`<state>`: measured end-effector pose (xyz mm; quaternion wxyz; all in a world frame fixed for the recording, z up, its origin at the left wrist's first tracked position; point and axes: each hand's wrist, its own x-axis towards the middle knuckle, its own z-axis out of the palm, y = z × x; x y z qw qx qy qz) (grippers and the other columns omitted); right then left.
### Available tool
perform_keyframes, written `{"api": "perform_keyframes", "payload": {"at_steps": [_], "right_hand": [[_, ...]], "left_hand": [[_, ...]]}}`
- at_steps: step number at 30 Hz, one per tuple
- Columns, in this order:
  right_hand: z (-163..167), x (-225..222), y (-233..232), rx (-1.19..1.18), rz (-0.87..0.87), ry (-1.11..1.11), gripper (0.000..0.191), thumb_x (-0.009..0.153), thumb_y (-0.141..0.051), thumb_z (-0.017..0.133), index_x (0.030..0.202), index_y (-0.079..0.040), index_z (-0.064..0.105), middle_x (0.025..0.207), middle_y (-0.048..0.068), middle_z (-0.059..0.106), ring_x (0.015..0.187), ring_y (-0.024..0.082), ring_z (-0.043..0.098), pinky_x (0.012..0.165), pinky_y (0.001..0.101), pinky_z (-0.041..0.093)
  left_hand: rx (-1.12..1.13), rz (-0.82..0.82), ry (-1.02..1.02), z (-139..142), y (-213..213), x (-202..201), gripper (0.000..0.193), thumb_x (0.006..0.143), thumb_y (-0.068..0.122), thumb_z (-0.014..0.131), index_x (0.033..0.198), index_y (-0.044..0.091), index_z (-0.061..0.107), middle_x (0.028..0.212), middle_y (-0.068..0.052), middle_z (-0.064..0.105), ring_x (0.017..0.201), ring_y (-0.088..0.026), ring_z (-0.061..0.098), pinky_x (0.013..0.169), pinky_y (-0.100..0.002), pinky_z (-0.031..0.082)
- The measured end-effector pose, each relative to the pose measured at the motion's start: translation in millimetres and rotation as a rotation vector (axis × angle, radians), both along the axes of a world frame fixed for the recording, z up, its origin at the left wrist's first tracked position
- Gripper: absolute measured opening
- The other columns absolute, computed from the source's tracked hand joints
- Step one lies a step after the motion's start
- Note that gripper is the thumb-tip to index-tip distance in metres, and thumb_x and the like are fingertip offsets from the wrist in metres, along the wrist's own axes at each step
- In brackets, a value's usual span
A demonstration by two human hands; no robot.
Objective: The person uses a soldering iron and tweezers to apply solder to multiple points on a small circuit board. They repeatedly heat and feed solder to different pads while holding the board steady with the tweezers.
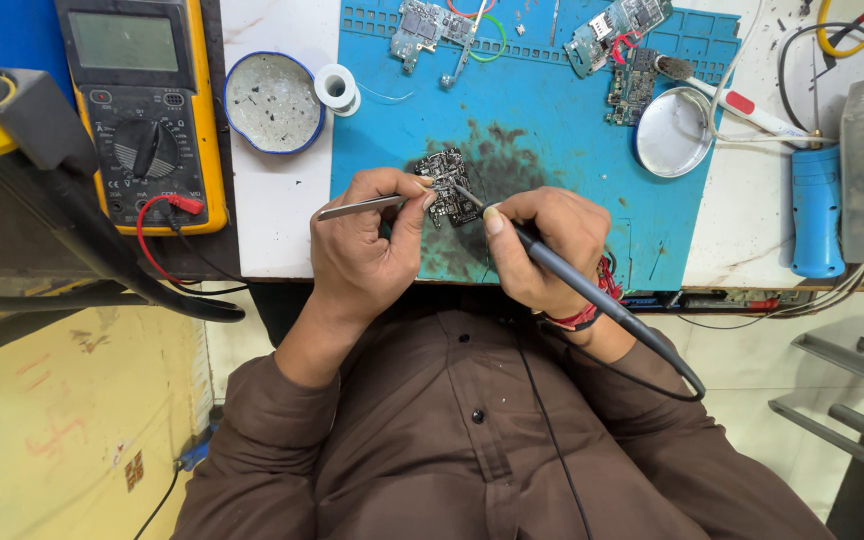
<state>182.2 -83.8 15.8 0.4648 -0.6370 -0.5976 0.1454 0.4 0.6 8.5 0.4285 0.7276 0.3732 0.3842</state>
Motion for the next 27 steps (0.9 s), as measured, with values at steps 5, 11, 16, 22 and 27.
{"api": "perform_keyframes", "payload": {"at_steps": [5,11,16,22,27], "right_hand": [[-0.4,0.0,0.1,0.01,-0.007,-0.002,0.011,0.091,-0.006,0.075,0.085,-0.004,0.066,0.074,0.008,0.065,0.062,0.023,0.062,0.06,0.0341,0.045],[0.5,0.9,-0.4,0.002,-0.007,-0.002,0.011,0.091,-0.006,0.075,0.085,-0.004,0.067,0.073,0.007,0.065,0.061,0.023,0.061,0.059,0.0341,0.045],[0.3,0.1,-0.1,0.002,-0.014,-0.008,0.011,0.09,-0.005,0.075,0.084,-0.004,0.066,0.072,0.007,0.064,0.06,0.023,0.061,0.058,0.0342,0.044],[0.1,-0.1,-0.6,0.006,-0.02,0.008,0.012,0.092,-0.004,0.075,0.085,-0.004,0.065,0.072,0.007,0.065,0.06,0.022,0.061,0.058,0.0334,0.045],[-0.1,0.4,-0.4,0.005,-0.024,-0.006,0.011,0.092,-0.005,0.076,0.086,-0.004,0.066,0.072,0.007,0.064,0.06,0.022,0.061,0.058,0.0333,0.044]], "left_hand": [[-0.008,0.01,0.01,0.9,-0.1,0.3,0.015,0.1,0.003,0.075,0.105,0.003,0.061,0.1,-0.009,0.077,0.079,-0.014,0.075,0.069,-0.026,0.059],[-0.012,0.009,0.011,0.8,0.1,1.0,0.015,0.1,0.002,0.074,0.105,0.003,0.061,0.1,-0.009,0.077,0.078,-0.014,0.075,0.069,-0.026,0.058],[-0.015,0.01,0.011,1.0,-0.4,0.4,0.014,0.099,0.002,0.074,0.106,0.003,0.061,0.099,-0.009,0.077,0.077,-0.013,0.074,0.068,-0.026,0.058],[-0.016,0.004,0.009,0.8,-0.3,0.3,0.015,0.1,0.003,0.074,0.106,0.003,0.061,0.1,-0.008,0.077,0.077,-0.013,0.074,0.067,-0.025,0.058],[-0.014,0.007,0.02,0.1,-0.2,0.4,0.015,0.1,0.003,0.075,0.105,0.003,0.061,0.1,-0.008,0.077,0.076,-0.013,0.074,0.067,-0.025,0.057]]}}
